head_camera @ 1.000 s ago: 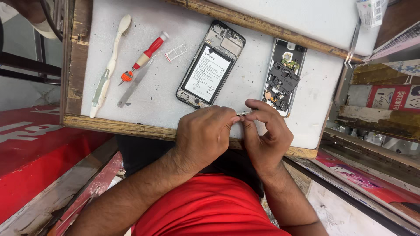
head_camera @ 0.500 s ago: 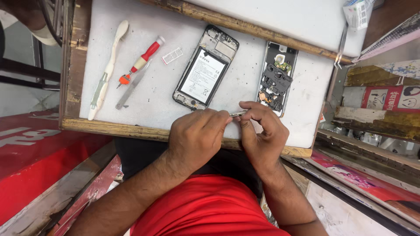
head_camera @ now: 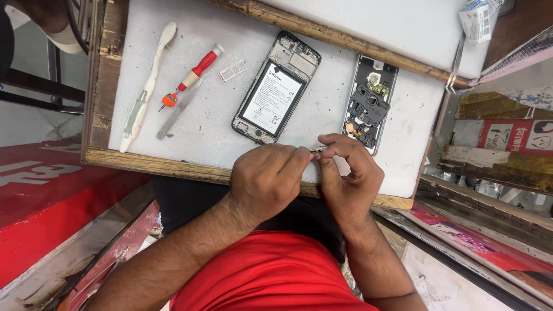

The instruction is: The person cleans a small green circuit board with a toothbrush and then uses a screwdriver to adjust or remove components on the board. The work is performed on a white workbench with disassembled phone parts nearby.

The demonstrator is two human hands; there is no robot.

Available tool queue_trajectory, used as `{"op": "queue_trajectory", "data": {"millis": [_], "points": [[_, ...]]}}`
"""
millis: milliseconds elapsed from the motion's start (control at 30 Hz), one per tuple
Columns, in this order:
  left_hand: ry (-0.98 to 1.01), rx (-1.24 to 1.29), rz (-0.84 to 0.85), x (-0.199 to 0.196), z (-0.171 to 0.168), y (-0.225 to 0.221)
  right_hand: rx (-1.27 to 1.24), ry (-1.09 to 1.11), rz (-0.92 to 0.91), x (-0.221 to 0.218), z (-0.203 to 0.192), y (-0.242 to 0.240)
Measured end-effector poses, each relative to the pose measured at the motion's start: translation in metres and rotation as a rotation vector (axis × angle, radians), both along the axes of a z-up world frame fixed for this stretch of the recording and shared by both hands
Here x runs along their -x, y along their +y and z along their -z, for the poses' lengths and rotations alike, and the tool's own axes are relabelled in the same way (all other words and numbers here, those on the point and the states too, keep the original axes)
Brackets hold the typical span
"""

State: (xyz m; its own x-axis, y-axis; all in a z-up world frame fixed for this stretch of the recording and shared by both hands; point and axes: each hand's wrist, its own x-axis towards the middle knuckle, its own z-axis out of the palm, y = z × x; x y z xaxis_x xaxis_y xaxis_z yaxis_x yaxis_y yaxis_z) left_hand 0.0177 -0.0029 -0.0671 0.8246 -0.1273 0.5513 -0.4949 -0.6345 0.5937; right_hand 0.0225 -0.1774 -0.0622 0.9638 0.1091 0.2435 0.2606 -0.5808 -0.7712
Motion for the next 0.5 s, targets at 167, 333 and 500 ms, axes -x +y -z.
{"op": "queue_trajectory", "data": {"millis": [167, 333, 500], "points": [[0.117, 0.082, 0.012, 0.0000, -0.0012, -0.0029, -0.072, 0.040, -0.007, 0.0006, 0.0019, -0.0020], [0.240, 0.180, 0.045, -0.0025, -0.0011, -0.0016, -0.116, 0.068, -0.034, 0.0003, 0.0045, -0.0044], [0.285, 0.236, 0.063, -0.0038, 0.0011, -0.0030, -0.048, 0.034, -0.041, 0.0017, 0.0052, -0.0086]]}}
